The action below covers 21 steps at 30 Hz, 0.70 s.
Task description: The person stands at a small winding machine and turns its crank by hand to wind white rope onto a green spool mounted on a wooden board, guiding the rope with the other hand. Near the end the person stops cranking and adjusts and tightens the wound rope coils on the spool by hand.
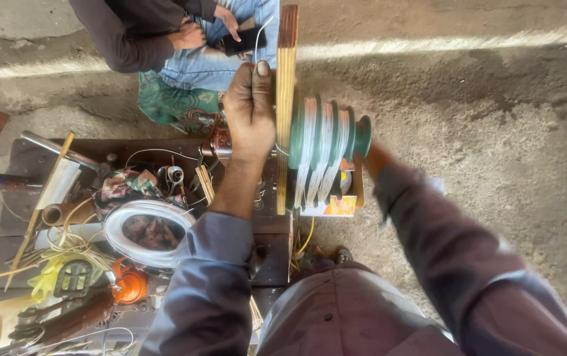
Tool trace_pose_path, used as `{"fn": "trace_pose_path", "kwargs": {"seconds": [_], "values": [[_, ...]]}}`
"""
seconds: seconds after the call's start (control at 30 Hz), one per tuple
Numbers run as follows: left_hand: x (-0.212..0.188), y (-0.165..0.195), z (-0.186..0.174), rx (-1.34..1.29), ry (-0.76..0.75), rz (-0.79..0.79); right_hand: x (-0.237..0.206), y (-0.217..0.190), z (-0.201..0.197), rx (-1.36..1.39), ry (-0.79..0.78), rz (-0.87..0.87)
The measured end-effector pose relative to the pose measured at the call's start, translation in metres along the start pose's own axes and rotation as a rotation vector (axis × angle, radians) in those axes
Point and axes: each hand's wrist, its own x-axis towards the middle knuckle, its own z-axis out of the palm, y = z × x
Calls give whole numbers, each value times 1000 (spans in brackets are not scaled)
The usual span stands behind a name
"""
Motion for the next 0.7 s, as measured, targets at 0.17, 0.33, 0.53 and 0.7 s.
{"fn": "trace_pose_path", "kwargs": {"seconds": [0.17,0.33,0.53,0.7], "values": [[0,5,-1,41,-5,57,-156,30,108,-147,-248,-174],[1,7,0,18,-25,13,-186,-64,-2,-741,132,-1125],[2,4,-1,25,-20,52,-27,-100,-108,-447,247,-685],[1,1,-1,27,-13,87,-12,-14,9,10,-15,18]]}}
